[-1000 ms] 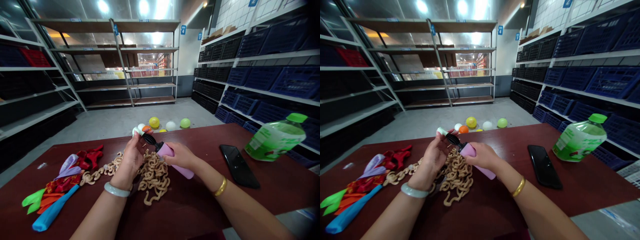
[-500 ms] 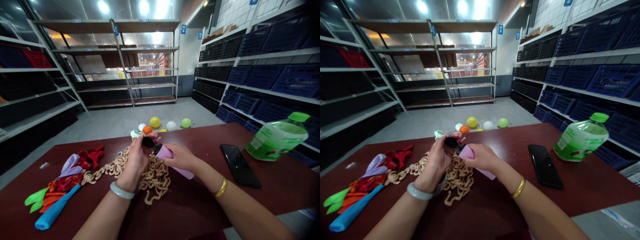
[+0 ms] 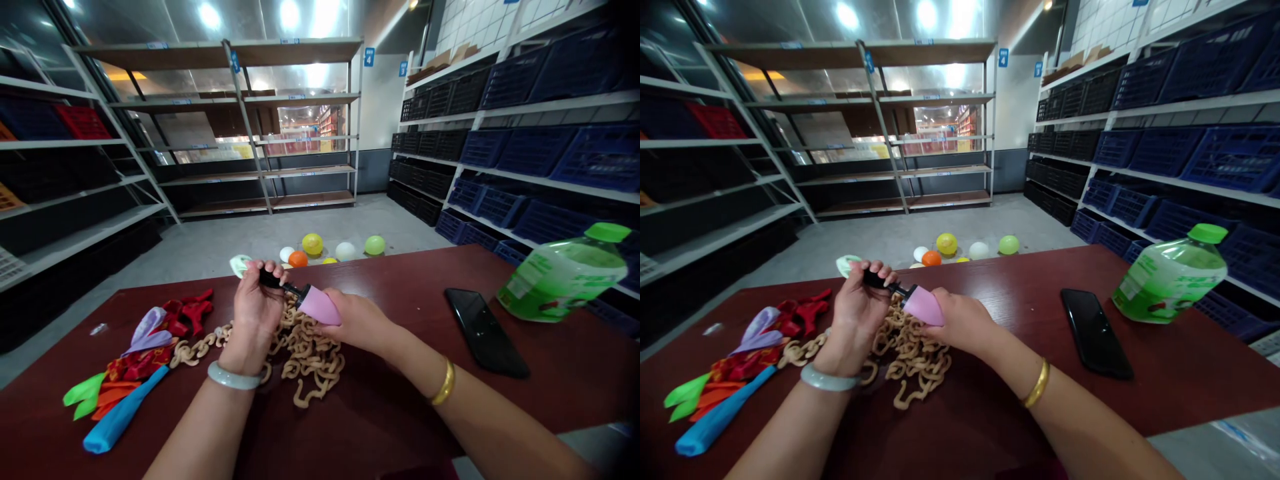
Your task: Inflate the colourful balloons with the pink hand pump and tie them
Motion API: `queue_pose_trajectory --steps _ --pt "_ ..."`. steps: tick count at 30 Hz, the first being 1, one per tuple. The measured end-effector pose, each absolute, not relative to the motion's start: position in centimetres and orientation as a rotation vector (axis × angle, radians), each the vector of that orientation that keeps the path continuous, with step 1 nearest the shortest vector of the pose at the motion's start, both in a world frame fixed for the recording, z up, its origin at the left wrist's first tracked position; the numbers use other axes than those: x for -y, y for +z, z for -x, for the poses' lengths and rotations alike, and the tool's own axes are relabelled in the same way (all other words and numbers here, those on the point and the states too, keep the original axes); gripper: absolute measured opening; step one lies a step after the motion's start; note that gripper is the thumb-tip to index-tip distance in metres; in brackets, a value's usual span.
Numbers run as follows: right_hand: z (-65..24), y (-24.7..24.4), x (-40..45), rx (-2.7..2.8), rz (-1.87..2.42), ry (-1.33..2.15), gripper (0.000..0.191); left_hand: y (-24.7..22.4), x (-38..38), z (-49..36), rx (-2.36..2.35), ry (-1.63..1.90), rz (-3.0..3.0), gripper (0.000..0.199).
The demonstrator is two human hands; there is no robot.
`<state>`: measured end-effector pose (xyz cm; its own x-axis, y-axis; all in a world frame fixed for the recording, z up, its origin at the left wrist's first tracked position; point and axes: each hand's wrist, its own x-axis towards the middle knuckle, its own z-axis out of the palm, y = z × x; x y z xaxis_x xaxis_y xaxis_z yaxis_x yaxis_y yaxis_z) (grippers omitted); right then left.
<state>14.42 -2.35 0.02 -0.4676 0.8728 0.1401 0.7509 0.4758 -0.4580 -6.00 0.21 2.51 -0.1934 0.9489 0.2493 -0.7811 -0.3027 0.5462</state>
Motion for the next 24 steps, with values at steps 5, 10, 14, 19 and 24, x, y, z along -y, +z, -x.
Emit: queue_pose_trajectory --steps 5,10,14,19,24 --pt "-15.4 -0.1 1.3 2.477 1.354 0.319 0.05 3.2 -1.1 9.1 -0.374 1.919 -0.622 0.029" --pt "-16.3 -0.4 0.4 2.527 1.446 0.248 0.046 3.8 -1.6 11.4 -0.446 2.016 -0.578 0.03" --pt "-16.7 -0.8 -0.4 2.538 1.56 0.187 0.044 3.8 -1.9 12.5 -0.474 2.101 -0.578 0.027" --pt "-16.5 -1.0 -0.5 2.488 1.555 0.174 0.044 3.3 -1.8 10.4 -0.455 2.027 -0.623 0.023" --pt "-15.5 -0.7 0.3 2.428 1.534 0.302 0.05 2.7 -0.9 6.5 -0.392 1.827 -0.689 0.021"
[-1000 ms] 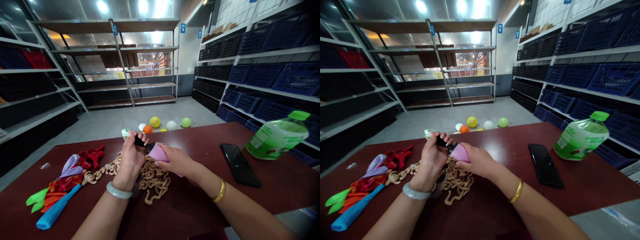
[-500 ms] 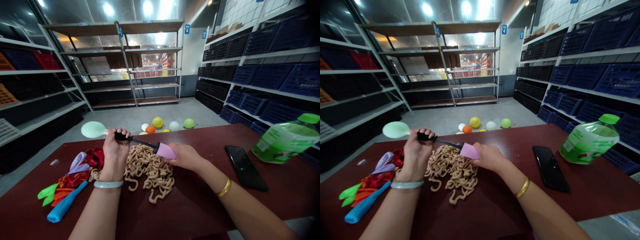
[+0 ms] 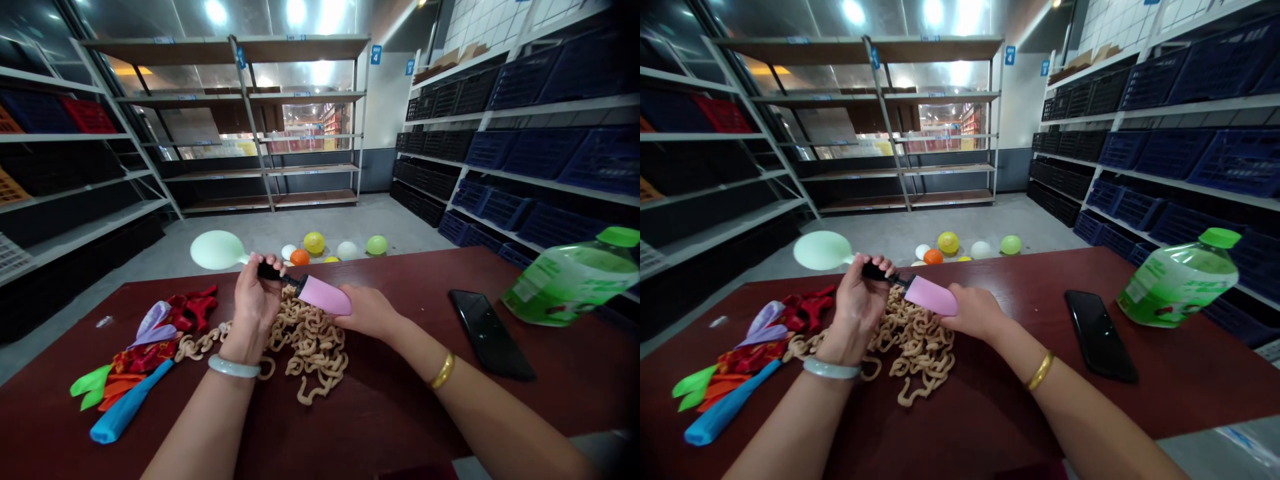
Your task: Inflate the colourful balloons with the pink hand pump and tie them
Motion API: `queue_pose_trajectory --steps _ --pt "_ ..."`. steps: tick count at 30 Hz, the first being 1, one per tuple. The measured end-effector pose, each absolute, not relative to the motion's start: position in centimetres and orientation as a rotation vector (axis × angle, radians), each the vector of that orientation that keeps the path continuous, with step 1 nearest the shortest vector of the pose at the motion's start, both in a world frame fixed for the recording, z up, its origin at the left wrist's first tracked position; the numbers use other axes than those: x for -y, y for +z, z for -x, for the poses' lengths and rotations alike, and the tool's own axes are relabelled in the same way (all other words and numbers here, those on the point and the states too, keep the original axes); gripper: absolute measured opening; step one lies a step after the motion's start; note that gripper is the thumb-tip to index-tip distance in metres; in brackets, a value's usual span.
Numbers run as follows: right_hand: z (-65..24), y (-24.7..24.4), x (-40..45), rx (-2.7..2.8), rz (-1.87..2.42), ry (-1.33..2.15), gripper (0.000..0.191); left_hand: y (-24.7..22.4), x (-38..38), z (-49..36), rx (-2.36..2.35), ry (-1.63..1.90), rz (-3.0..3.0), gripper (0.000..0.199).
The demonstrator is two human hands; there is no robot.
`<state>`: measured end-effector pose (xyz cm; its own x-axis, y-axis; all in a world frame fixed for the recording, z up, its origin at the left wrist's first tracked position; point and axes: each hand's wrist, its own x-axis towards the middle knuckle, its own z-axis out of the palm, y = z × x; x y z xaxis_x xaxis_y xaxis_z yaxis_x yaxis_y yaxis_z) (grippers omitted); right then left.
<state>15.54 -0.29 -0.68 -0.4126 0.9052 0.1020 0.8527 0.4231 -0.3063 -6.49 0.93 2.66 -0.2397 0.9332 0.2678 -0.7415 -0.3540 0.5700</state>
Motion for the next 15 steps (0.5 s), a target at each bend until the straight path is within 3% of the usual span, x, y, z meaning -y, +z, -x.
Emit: queue_pose_trajectory --steps 7,15 --pt "-15.22 -0.08 0.95 2.354 1.459 0.521 0.047 2.47 -0.2 5.28 -0.42 1.774 -0.646 0.008" --pt "-15.64 -0.14 0.31 2.304 1.429 0.641 0.05 2.8 0.21 5.8 -0.323 1.711 -0.717 0.026"
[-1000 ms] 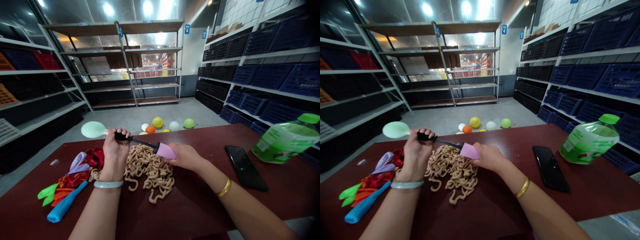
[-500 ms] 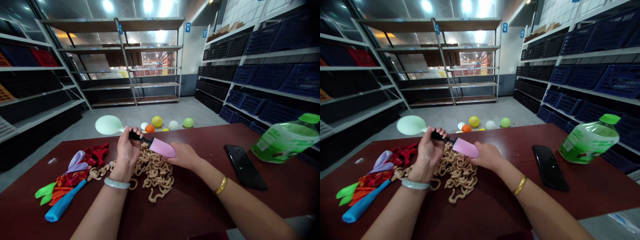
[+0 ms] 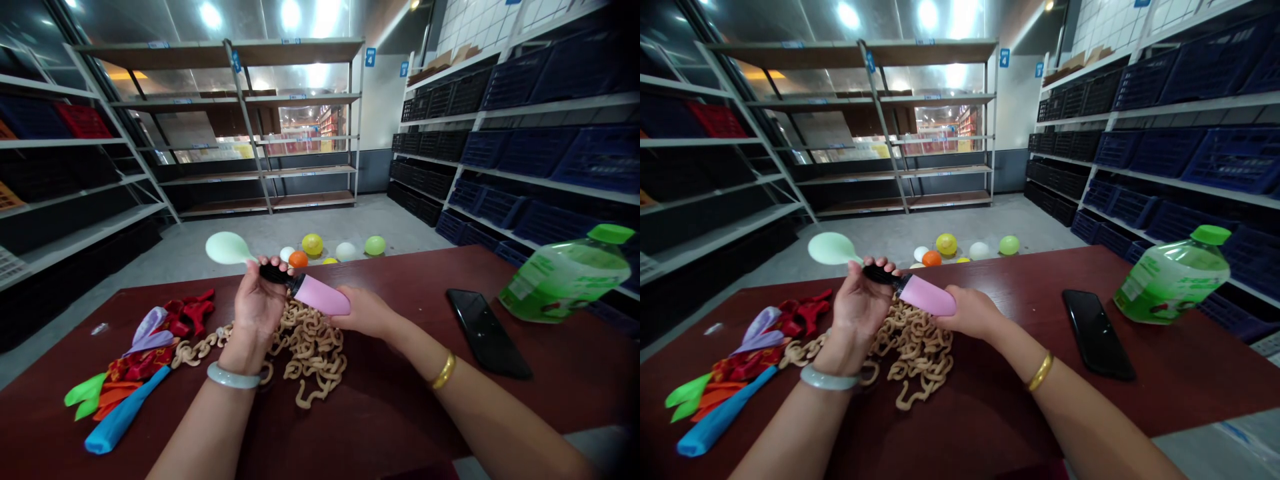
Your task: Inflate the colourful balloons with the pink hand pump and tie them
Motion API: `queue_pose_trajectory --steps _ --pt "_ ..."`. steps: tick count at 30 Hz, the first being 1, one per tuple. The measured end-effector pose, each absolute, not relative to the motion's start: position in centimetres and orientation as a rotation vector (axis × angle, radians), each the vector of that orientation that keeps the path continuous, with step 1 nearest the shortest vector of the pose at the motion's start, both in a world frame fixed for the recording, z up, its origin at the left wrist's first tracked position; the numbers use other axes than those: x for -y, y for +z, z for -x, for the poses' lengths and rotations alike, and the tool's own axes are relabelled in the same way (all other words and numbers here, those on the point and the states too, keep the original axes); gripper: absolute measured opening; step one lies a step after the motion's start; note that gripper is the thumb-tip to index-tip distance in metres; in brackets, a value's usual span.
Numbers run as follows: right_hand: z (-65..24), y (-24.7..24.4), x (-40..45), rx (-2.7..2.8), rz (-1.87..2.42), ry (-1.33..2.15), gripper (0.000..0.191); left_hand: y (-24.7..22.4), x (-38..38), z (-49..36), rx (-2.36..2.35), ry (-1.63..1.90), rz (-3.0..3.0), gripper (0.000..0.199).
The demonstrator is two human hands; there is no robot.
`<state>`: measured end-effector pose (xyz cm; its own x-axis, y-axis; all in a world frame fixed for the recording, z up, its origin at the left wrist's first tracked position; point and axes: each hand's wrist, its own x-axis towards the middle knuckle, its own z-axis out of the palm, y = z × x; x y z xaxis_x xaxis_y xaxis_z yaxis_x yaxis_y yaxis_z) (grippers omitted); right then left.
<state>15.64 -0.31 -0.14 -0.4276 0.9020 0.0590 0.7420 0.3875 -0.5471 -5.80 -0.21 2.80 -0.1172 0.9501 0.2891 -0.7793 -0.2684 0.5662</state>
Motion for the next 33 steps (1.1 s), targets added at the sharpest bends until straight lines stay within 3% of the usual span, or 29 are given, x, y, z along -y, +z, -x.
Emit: queue_pose_trajectory --steps 8,13,33 --pt "-16.1 -0.3 0.2 2.224 1.354 0.817 0.045 2.0 -0.4 6.1 -0.413 1.755 -0.793 0.04" --pt "-15.9 -0.2 0.2 2.244 1.372 0.807 0.046 2.1 -0.4 6.5 -0.393 1.738 -0.735 0.029" --pt "-15.5 -0.6 0.8 2.233 1.332 0.92 0.045 2.9 0.2 4.8 -0.465 1.85 -0.617 0.03"
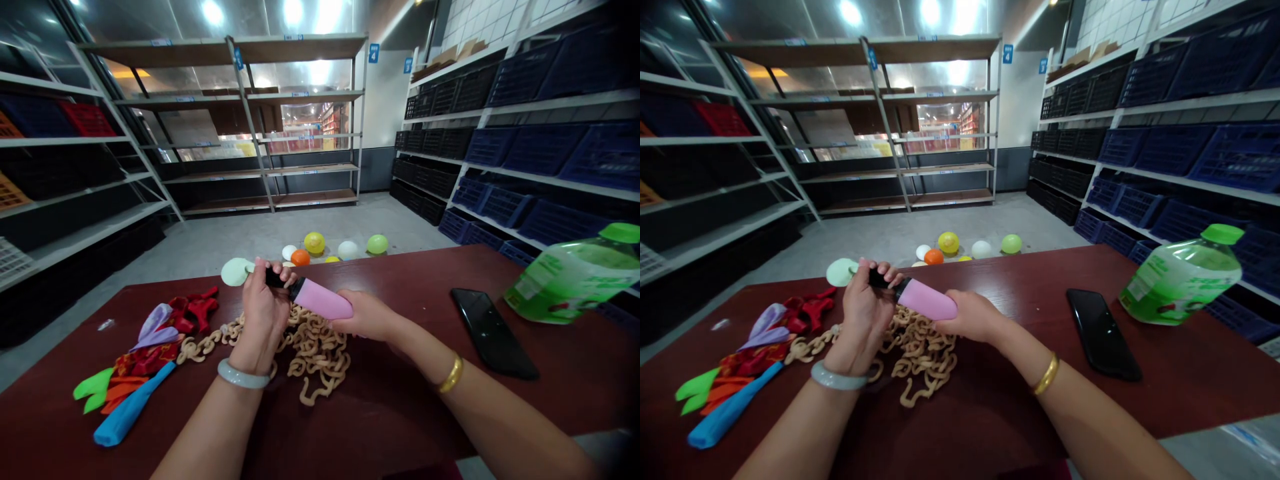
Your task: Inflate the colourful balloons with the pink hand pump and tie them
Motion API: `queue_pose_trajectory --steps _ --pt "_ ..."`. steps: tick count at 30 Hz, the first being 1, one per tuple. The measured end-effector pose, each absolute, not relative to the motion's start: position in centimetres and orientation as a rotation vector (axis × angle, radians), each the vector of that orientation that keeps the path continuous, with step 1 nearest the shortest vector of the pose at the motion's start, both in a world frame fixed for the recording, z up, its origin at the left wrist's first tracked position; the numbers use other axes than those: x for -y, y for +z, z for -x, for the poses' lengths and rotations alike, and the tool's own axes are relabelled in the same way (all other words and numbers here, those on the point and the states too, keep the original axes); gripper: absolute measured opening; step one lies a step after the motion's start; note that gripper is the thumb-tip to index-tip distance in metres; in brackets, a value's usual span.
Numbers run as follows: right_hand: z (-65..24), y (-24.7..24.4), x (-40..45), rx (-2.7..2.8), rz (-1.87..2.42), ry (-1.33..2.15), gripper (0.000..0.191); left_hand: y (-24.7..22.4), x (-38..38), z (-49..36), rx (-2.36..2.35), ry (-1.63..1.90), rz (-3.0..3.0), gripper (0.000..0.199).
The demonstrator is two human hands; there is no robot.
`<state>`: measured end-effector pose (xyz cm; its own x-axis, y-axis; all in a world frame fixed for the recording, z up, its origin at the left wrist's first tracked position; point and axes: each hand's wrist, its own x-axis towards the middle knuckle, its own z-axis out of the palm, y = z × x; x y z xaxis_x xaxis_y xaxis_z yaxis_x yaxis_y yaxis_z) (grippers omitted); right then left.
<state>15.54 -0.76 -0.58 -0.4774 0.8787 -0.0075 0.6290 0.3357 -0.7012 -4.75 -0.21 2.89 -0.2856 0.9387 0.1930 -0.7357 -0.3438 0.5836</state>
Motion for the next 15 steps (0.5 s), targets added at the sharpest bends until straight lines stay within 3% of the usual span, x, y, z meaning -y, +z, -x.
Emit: queue_pose_trajectory --steps 5,15 --pt "-16.9 -0.1 0.0 2.219 1.348 1.226 0.051 3.1 -1.2 7.7 -0.502 1.889 -0.575 0.031" --pt "-18.7 0.8 -0.6 2.274 1.304 1.398 0.043 3.6 -1.7 10.7 -0.489 2.015 -0.514 0.03"
